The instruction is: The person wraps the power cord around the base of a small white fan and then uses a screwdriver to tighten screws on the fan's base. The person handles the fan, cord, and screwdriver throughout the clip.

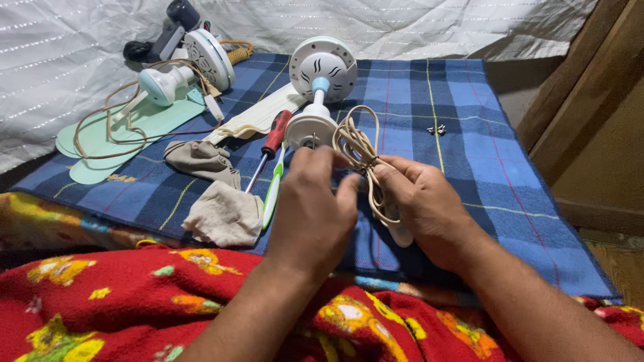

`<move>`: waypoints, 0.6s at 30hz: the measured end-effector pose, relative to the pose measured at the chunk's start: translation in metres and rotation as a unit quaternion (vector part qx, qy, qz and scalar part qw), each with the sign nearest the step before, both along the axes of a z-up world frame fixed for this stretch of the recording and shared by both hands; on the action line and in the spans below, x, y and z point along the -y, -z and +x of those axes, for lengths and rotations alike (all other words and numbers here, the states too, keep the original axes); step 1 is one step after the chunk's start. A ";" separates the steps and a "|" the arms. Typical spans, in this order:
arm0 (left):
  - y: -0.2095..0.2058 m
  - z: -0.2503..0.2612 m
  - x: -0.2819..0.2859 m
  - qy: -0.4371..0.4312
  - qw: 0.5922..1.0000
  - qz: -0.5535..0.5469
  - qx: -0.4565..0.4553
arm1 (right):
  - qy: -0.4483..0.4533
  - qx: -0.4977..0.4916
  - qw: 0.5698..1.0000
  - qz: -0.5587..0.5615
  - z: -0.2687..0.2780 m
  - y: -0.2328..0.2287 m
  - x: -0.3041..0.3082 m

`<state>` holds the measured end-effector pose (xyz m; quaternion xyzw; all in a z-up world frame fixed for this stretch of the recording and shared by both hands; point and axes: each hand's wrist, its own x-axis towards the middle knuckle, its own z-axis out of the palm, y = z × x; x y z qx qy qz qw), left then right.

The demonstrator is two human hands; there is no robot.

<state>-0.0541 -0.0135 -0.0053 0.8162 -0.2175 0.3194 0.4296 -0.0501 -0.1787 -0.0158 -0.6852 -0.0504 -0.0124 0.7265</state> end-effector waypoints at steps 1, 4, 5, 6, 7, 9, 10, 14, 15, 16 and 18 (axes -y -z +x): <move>-0.001 -0.003 -0.001 0.006 1.000 0.016 0.009 | 0.004 -0.005 1.000 -0.014 -0.001 -0.001 0.000; -0.004 -0.003 0.001 0.010 0.999 0.038 -0.002 | 0.011 -0.008 0.999 -0.035 -0.002 -0.002 -0.001; -0.004 -0.002 0.002 0.009 0.999 0.042 -0.012 | 0.008 -0.002 1.000 -0.027 -0.002 -0.001 -0.002; -0.004 -0.001 0.004 0.000 0.999 0.033 -0.024 | 0.006 0.003 1.000 -0.019 -0.001 0.000 -0.003; -0.005 0.002 0.006 -0.009 0.999 0.023 -0.035 | 0.005 0.004 1.000 -0.025 -0.001 0.000 -0.002; -0.005 0.009 0.009 -0.024 0.995 -0.007 -0.099 | 0.002 0.005 0.999 -0.034 -0.001 0.001 0.000; -0.004 0.012 0.011 -0.030 0.988 -0.029 -0.150 | -0.004 0.014 0.999 -0.042 -0.002 0.002 0.001; 0.002 0.030 0.017 0.036 0.859 -0.249 -0.446 | -0.011 0.028 0.998 -0.060 -0.001 0.004 0.001; 0.004 0.035 0.016 0.083 0.800 -0.324 -0.497 | -0.009 0.025 0.998 -0.061 -0.001 0.003 0.000; 0.006 0.040 0.014 0.129 0.731 -0.395 -0.542 | -0.014 0.023 0.998 -0.051 0.000 0.002 -0.001; 0.010 0.049 0.010 0.189 0.619 -0.477 -0.594 | -0.022 0.018 0.999 -0.031 0.001 0.002 -0.002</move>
